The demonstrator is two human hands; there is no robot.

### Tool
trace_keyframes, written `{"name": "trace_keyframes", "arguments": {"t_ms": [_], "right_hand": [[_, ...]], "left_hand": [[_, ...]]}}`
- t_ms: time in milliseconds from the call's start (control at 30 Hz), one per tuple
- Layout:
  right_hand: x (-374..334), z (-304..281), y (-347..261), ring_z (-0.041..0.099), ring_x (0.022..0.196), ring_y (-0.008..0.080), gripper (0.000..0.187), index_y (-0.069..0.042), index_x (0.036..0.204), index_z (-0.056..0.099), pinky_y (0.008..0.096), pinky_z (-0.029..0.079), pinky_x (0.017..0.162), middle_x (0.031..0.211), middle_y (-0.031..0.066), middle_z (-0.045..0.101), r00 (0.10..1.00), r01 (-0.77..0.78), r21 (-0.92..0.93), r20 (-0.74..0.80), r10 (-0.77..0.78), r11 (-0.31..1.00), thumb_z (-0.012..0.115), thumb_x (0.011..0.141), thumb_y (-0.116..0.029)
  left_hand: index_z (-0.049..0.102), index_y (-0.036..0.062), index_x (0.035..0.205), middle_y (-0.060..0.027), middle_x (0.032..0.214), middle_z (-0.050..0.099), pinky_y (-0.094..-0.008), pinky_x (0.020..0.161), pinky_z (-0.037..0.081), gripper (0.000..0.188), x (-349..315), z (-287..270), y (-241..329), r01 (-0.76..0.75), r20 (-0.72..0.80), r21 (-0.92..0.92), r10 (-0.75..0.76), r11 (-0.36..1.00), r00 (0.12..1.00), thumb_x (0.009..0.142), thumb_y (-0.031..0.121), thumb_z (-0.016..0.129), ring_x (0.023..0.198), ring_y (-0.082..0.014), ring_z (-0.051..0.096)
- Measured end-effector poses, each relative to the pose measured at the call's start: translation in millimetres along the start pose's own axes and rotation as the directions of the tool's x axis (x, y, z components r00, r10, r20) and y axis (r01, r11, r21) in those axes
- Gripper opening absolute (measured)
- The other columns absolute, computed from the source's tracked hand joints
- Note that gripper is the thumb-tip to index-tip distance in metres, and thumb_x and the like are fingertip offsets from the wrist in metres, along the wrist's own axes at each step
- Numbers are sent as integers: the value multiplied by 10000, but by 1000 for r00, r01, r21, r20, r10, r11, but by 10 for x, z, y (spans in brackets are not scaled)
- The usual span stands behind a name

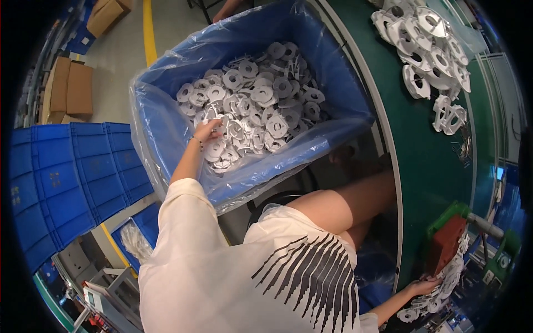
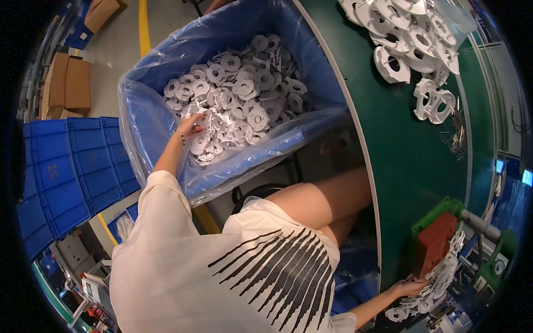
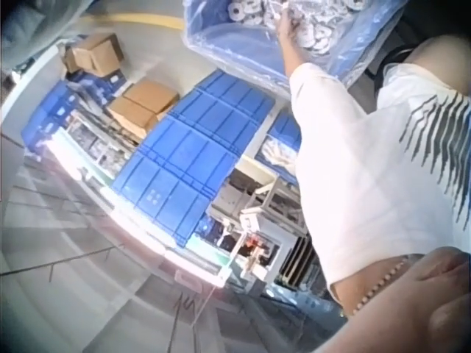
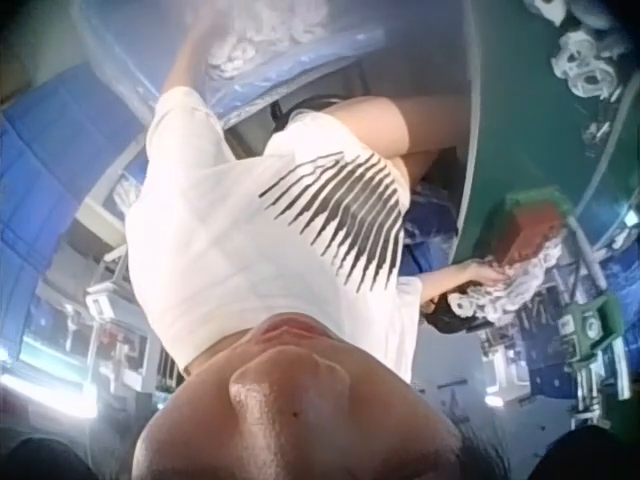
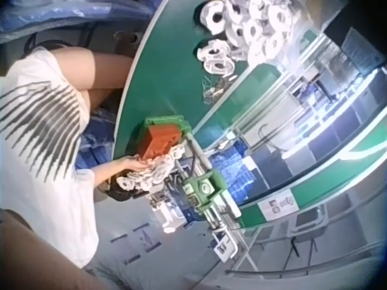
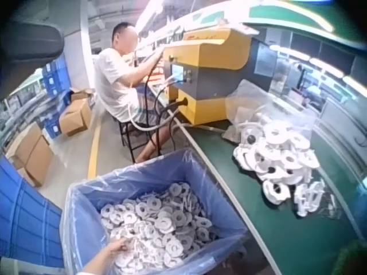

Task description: The person processes white plastic components using a manual press machine.

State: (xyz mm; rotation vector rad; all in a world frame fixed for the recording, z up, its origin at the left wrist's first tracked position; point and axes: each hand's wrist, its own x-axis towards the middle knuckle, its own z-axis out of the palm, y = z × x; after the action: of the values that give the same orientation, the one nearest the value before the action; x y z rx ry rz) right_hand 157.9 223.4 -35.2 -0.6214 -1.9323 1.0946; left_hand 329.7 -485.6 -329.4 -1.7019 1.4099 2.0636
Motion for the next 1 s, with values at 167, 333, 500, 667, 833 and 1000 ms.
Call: {"name": "trace_keyframes", "arguments": {"t_ms": [167, 333, 500, 667, 833, 1000], "right_hand": [[-240, -76, -249, 256, 455, 132, 481, -117, 531, 272, 282, 273, 430, 524, 20, 279, 992, 120, 239, -72, -106, 964, 381, 976, -263], [-1054, 43, -863, 352, 481, 149, 432, -76, 571, 395, 267, 297, 426, 550, 52, 354, 733, 621, 375, 34, -679, 689, 408, 952, -279], [-1937, 431, -1245, 574, 912, 230, 742, 32, 1268, 417, 285, 516, 690, 1230, 177, 454, 425, -54, 469, 809, -405, 881, 746, 733, -364], [-1897, 563, -1469, 528, 1114, 273, 976, 17, 1392, 159, 340, 499, 851, 1352, 211, 354, 368, -354, 627, 775, -513, 693, 803, 687, -187], [-1759, 376, -1542, 555, 1094, 243, 911, 35, 1383, 208, 330, 484, 881, 1228, 187, 496, 519, -289, 669, 711, -475, 685, 785, 695, -120], [-1732, 269, -1437, 591, 1025, 212, 840, 48, 1358, 279, 307, 486, 853, 1190, 178, 528, 591, -216, 706, 645, -485, 675, 773, 691, -82]], "left_hand": [[481, 42, 1182, -100, 1079, 589, -342, 733, 531, 479, -825, 18, 646, -172, 178, -146, 197, 974, 964, 817, 313, 631, 883, -256, 646], [416, 8, 1261, -147, 1090, 597, -382, 787, 528, 555, -2010, 766, 1093, -543, 540, -185, 547, 819, 640, 800, 228, 633, 872, -277, 651], [435, -27, 1235, -129, 1095, 594, -318, 923, 431, 643, -3020, 1941, 1075, -389, 898, -333, 414, 859, 145, 685, 113, 738, 1059, -201, 573], [391, -56, 1283, -134, 1222, 531, -314, 951, 425, 745, -3445, 2670, 934, -198, 971, -202, 171, 959, -165, 667, 141, 762, 1109, -210, 548], [388, -70, 1273, -170, 1213, 515, -359, 914, 458, 815, -3444, 2887, 670, -198, 970, -243, 231, 950, -83, 619, 233, 768, 1082, -250, 548], [391, -53, 1280, -156, 1191, 521, -353, 902, 458, 855, -3428, 2943, 512, -226, 976, -218, 217, 949, -29, 589, 290, 761, 1067, -244, 544]]}}
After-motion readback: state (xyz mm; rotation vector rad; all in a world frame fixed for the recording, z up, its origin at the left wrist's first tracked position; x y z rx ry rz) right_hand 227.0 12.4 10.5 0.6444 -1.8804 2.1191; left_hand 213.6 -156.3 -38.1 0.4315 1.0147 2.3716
